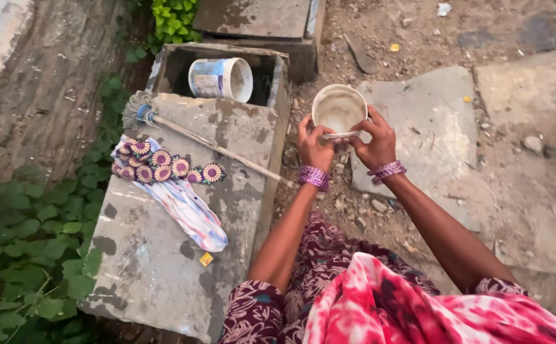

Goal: The person waters a small green plant using water from a white container and a blue bucket.

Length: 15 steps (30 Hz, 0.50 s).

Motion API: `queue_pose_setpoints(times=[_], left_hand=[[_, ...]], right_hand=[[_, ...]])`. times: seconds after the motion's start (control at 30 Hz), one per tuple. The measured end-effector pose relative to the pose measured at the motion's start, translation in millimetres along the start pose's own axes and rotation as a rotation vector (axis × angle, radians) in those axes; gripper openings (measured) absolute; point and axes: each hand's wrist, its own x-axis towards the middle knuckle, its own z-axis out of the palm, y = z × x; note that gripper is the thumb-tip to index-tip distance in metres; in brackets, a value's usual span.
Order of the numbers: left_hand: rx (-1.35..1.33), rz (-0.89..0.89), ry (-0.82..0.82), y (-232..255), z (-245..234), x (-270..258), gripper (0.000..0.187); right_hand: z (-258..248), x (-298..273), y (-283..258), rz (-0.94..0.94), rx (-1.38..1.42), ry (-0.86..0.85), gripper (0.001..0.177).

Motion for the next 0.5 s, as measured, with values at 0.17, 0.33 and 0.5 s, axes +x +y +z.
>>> queue_pose_setpoints(times=[0.17, 0.33, 0.5], left_hand=[[0.029, 0.040, 0.046, -20, 13, 40, 0.023], [0.035, 0.000, 0.071, -34, 29, 79, 0.026], [0.070, -0.024, 0.069, -37, 39, 116, 0.024]], right_hand=[[25, 38, 21, 0.028, 0.054, -0.009, 0.028], [45, 76, 44, 0.004, 0.026, -0.017, 0.025], [58, 114, 59, 0.016, 0.039, -0.034, 0.024]])
